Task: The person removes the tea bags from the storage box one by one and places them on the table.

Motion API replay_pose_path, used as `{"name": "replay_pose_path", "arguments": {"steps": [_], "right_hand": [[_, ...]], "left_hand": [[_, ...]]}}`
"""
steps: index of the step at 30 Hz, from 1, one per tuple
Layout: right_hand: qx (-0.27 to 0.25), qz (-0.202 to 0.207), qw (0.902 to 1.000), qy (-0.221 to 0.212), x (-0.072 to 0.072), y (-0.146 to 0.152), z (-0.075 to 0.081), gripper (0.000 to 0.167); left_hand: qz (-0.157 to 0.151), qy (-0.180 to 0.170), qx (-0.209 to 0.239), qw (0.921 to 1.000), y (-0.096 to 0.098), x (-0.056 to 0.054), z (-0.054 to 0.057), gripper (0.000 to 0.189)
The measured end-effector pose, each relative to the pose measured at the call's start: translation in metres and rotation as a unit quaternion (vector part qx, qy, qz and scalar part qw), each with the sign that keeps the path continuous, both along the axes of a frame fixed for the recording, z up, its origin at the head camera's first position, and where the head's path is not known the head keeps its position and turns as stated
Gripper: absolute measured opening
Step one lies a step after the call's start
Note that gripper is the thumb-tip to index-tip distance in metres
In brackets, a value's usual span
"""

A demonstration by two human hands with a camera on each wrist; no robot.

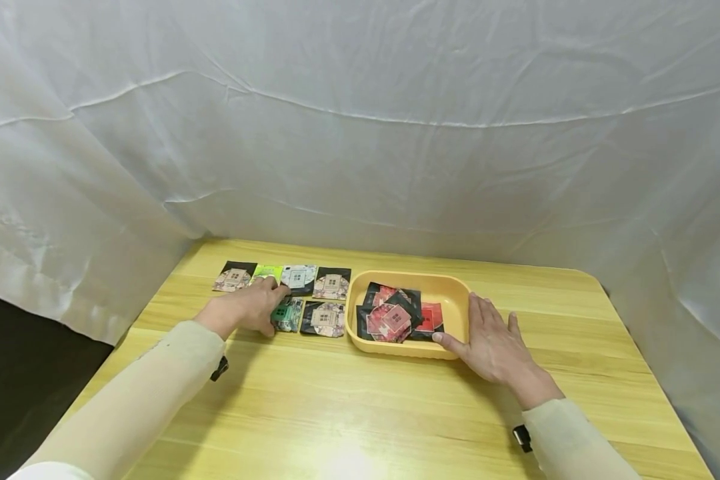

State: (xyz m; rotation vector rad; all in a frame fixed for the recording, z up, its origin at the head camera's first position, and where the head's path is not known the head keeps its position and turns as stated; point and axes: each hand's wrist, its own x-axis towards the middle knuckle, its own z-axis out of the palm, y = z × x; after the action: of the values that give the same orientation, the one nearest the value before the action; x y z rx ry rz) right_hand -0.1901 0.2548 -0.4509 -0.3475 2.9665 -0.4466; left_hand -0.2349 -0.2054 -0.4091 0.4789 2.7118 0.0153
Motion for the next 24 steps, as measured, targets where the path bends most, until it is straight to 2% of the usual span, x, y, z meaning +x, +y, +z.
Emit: {"name": "replay_pose_path", "arguments": {"steps": [7, 11, 14, 17, 20, 24], "right_hand": [[-0.002, -0.001, 1.0000, -0.001, 0.000, 0.000, 0.001, 0.118], [-0.004, 0.000, 1.0000, 0.000, 0.000, -0.001, 0.003, 0.117], [-0.001, 0.001, 1.0000, -0.001, -0.001, -0.001, 0.003, 0.117], [-0.002, 0.002, 1.0000, 0.000, -0.001, -0.002, 0.003, 0.116], [-0.002, 0.003, 1.0000, 0.001, 0.000, -0.002, 0.002, 0.116], [0.002, 0.002, 1.0000, 0.002, 0.001, -0.001, 0.002, 0.115]], "left_hand": [[0.002, 0.008, 0.012, 0.9999, 0.001, -0.001, 0.001, 0.097], [-0.010, 0.061, 0.027, 0.9977, 0.013, 0.001, 0.013, 0.084], [-0.025, 0.116, 0.045, 0.9920, 0.035, 0.004, 0.026, 0.073], [-0.045, 0.151, 0.062, 0.9855, 0.063, 0.007, 0.036, 0.068], [-0.075, 0.158, 0.071, 0.9821, 0.092, 0.010, 0.042, 0.066], [-0.125, 0.141, 0.046, 0.9809, 0.127, 0.011, 0.042, 0.070]]}}
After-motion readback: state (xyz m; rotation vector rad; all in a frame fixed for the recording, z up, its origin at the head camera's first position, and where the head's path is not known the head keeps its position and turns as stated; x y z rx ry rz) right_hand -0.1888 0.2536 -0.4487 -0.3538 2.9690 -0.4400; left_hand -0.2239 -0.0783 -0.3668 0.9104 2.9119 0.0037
